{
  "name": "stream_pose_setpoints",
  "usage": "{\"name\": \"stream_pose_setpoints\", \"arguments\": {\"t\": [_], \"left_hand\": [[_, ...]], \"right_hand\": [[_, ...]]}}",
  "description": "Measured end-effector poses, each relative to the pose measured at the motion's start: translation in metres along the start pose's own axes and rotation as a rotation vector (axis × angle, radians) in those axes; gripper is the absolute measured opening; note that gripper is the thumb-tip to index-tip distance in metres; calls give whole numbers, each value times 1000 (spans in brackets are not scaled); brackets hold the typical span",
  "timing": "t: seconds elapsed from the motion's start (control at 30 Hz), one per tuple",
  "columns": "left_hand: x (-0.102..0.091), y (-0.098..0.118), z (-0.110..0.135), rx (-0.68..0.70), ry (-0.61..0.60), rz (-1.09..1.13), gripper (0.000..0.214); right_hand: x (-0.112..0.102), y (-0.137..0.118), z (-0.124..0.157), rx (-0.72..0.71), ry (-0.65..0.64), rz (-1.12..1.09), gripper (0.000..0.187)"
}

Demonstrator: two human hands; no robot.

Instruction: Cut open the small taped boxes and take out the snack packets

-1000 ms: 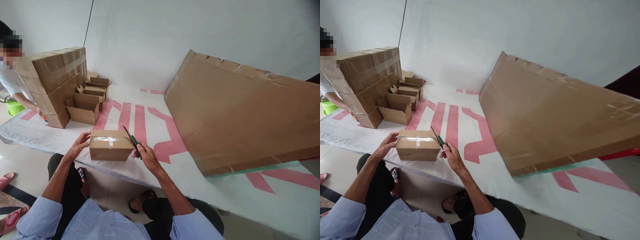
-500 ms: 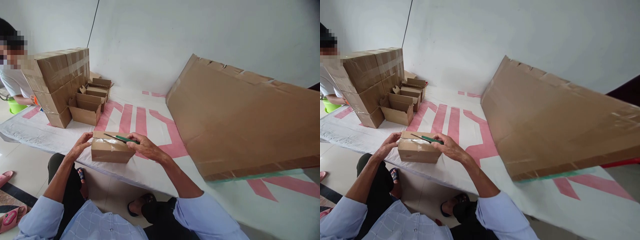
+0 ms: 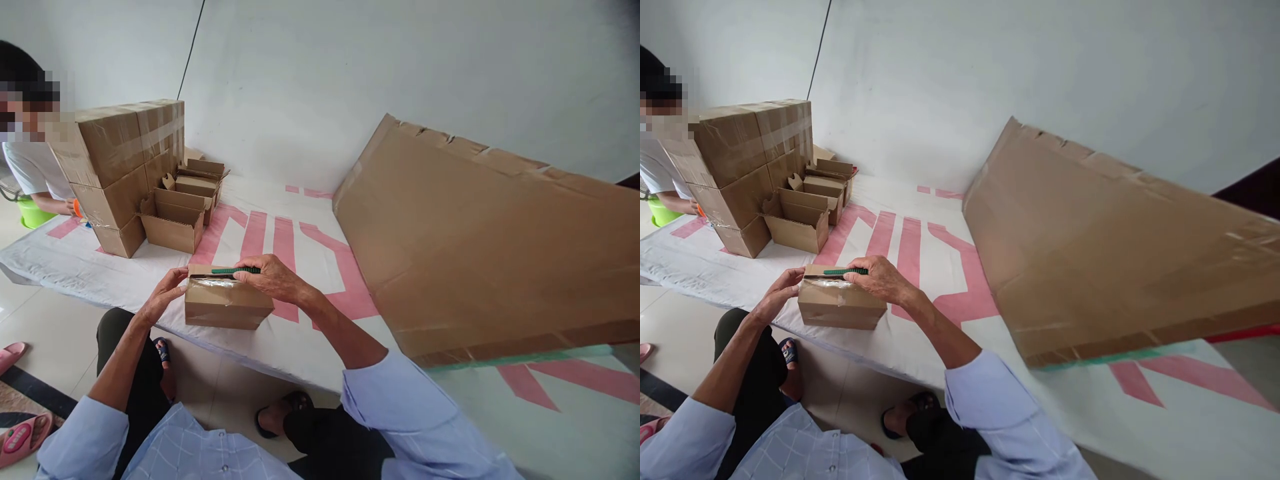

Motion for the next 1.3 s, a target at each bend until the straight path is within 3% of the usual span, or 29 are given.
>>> {"name": "stream_pose_setpoints", "arguments": {"t": [0.1,0.57,0.9,1.3], "left_hand": [[4,4,0,56,-25,11,47],[6,7,-1,7,-26,30,51],[7,8,-2,-4,-24,29,53],[6,5,-6,-6,-5,7,58]], "right_hand": [[-2,-2,-1,10,7,20,28],[-7,-15,-9,-11,-36,100,28],[-5,-28,-21,8,-101,285,27],[-29,-46,-36,-9,-168,496,16]]}}
Point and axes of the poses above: each hand's wrist, its own z-axis away from the middle knuckle, its own x-axis out of the palm, y = z × x, the point moved 6 cm from there along -z, towards the middle knuckle, and after that the axes turned 5 degrees about -x, right-handed, at the moved point
